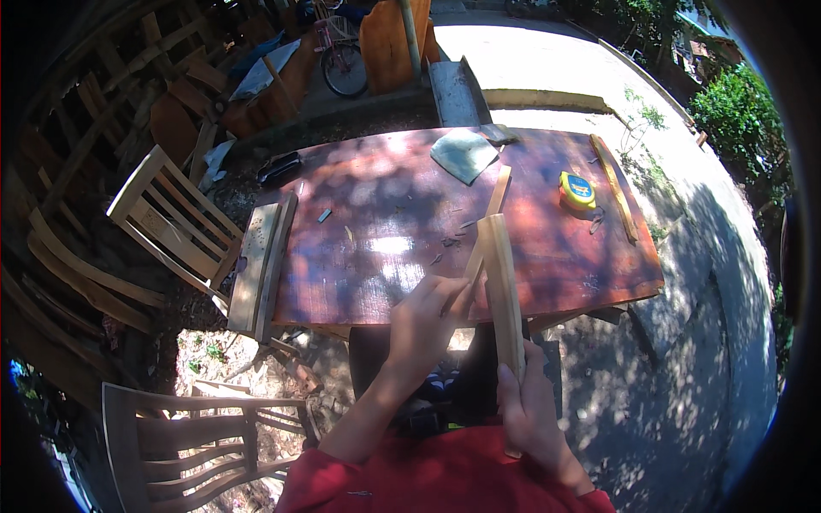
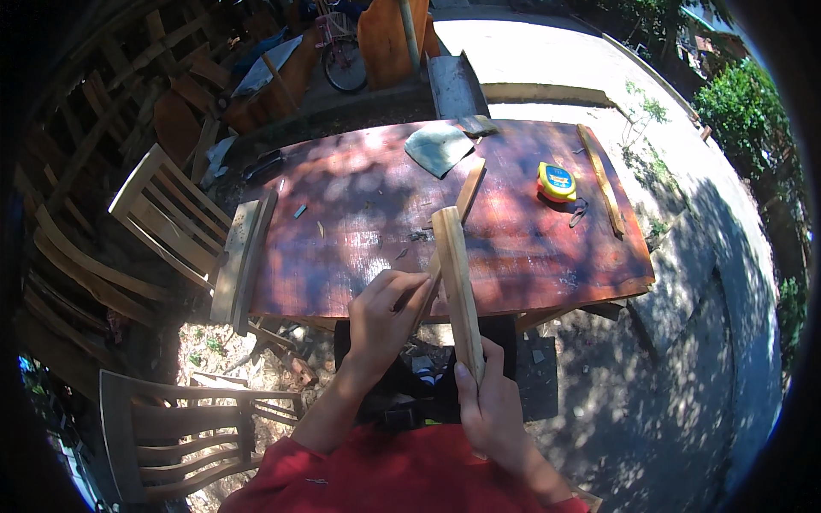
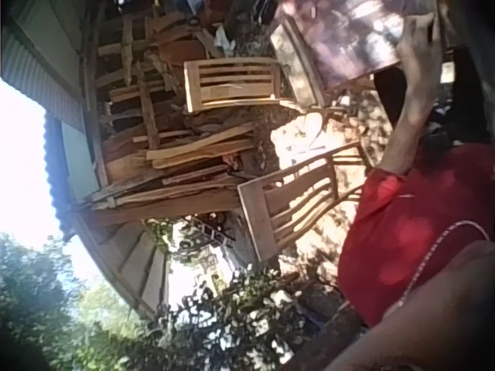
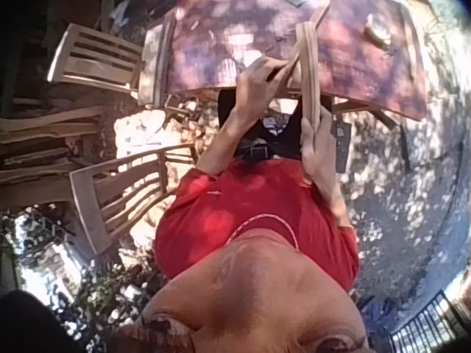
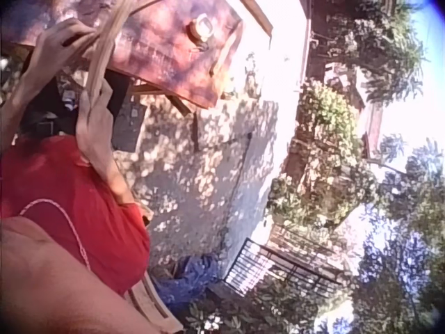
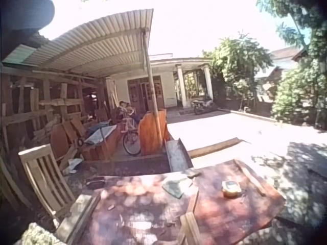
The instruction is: Sanding, measuring, and marking wood strips on a workbench.
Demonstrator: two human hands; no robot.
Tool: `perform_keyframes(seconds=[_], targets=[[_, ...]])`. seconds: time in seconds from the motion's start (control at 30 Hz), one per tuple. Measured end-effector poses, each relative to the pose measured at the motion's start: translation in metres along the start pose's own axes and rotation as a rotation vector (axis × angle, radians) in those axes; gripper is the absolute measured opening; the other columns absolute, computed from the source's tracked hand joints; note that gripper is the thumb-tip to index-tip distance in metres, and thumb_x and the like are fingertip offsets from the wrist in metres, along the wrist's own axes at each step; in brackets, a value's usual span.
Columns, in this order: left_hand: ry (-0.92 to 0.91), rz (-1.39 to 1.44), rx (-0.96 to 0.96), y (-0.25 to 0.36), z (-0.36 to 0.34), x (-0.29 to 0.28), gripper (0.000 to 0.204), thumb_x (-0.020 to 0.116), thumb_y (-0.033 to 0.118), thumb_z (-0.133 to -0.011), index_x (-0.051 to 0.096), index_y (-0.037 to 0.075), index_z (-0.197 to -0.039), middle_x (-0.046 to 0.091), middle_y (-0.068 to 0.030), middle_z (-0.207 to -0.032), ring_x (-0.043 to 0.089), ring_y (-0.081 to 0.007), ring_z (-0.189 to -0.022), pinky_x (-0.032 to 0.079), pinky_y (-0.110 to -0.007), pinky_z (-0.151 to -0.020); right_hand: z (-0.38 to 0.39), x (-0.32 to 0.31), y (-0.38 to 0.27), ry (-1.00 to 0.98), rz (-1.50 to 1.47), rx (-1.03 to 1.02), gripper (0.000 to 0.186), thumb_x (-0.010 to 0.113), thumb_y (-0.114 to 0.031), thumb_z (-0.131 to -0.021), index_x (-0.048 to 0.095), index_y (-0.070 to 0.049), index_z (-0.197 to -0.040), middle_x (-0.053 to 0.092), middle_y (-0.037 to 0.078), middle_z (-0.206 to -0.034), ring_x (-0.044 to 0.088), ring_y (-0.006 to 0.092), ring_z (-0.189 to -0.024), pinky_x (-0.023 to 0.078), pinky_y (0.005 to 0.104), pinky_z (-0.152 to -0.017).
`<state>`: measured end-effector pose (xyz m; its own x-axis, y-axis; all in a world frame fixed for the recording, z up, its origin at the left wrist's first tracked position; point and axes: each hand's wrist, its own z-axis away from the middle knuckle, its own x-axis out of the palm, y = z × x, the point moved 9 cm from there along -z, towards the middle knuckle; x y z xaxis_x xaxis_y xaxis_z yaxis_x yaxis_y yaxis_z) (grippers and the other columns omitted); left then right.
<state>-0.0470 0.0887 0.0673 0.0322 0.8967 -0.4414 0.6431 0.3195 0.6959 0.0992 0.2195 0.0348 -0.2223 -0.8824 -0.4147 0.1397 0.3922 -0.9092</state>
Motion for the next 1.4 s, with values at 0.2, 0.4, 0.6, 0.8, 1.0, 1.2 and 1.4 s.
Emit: perform_keyframes(seconds=[0.2,0.4,0.6,0.8,1.0,1.2,1.4], targets=[[0.006,-0.05,0.027,-0.002,-0.001,0.0,0.015,0.08,0.004,-0.096,0.079,0.002,-0.111,0.077,-0.0109,-0.099,0.077,-0.0205,-0.083,0.061,-0.032,-0.07,-0.004,0.003,0.008,0.024,-0.059,0.077,0.044,0.051,-0.019,-0.114,0.038,-0.003,-0.152,0.065,0.021,-0.075,0.07,0.0423,-0.067,0.053,0.0471,-0.06],[-0.016,-0.062,0.018,0.002,0.0,0.0,0.015,0.08,0.004,-0.096,0.079,0.002,-0.111,0.076,-0.0116,-0.1,0.077,-0.0212,-0.083,0.061,-0.032,-0.069,0.0,-0.011,0.007,0.116,-0.233,0.032,0.048,0.047,-0.021,-0.115,0.035,-0.001,-0.156,0.065,0.014,-0.075,0.068,0.0325,-0.064,0.053,0.0442,-0.064],[0.005,-0.042,0.005,-0.001,0.001,0.001,0.016,0.08,0.004,-0.095,0.078,0.002,-0.111,0.077,-0.012,-0.101,0.077,-0.0212,-0.085,0.062,-0.032,-0.07,-0.007,0.0,0.003,-0.061,-0.133,0.102,0.054,0.045,-0.016,-0.114,0.028,-0.001,-0.162,0.062,0.008,-0.074,0.063,0.0183,-0.063,0.051,0.0342,-0.061],[0.028,-0.101,0.029,0.003,-0.002,-0.002,0.016,0.081,0.004,-0.094,0.079,0.002,-0.11,0.077,-0.0115,-0.101,0.078,-0.0221,-0.087,0.062,-0.033,-0.073,-0.003,-0.007,0.004,0.039,-0.256,0.07,0.057,0.046,-0.017,-0.114,0.025,0.001,-0.164,0.064,0.009,-0.075,0.063,0.0186,-0.062,0.052,0.0348,-0.062],[0.05,-0.122,0.1,0.005,-0.001,-0.002,0.017,0.081,0.005,-0.094,0.078,0.004,-0.111,0.076,-0.0104,-0.101,0.078,-0.0243,-0.08,0.063,-0.034,-0.067,-0.007,-0.012,-0.005,-0.029,-0.184,0.087,0.062,0.045,-0.017,-0.114,0.019,-0.004,-0.168,0.065,0.011,-0.079,0.066,0.0211,-0.065,0.054,0.038,-0.065],[0.023,-0.134,0.013,0.006,-0.001,-0.002,0.017,0.082,0.005,-0.094,0.08,0.002,-0.111,0.078,-0.0122,-0.101,0.079,-0.0213,-0.088,0.062,-0.032,-0.074,-0.005,0.016,0.011,-0.184,-0.107,0.1,0.066,0.047,-0.021,-0.114,0.014,-0.006,-0.17,0.07,0.028,-0.089,0.071,0.0495,-0.076,0.053,0.0537,-0.069],[0.007,-0.162,0.0,0.006,-0.003,-0.003,0.018,0.082,0.004,-0.094,0.08,0.002,-0.111,0.078,-0.0122,-0.102,0.079,-0.0227,-0.088,0.062,-0.033,-0.075,-0.004,-0.004,-0.001,-0.051,-0.225,0.1,0.066,0.047,-0.02,-0.114,0.015,-0.006,-0.17,0.071,0.027,-0.092,0.07,0.0501,-0.075,0.054,0.0527,-0.07]])
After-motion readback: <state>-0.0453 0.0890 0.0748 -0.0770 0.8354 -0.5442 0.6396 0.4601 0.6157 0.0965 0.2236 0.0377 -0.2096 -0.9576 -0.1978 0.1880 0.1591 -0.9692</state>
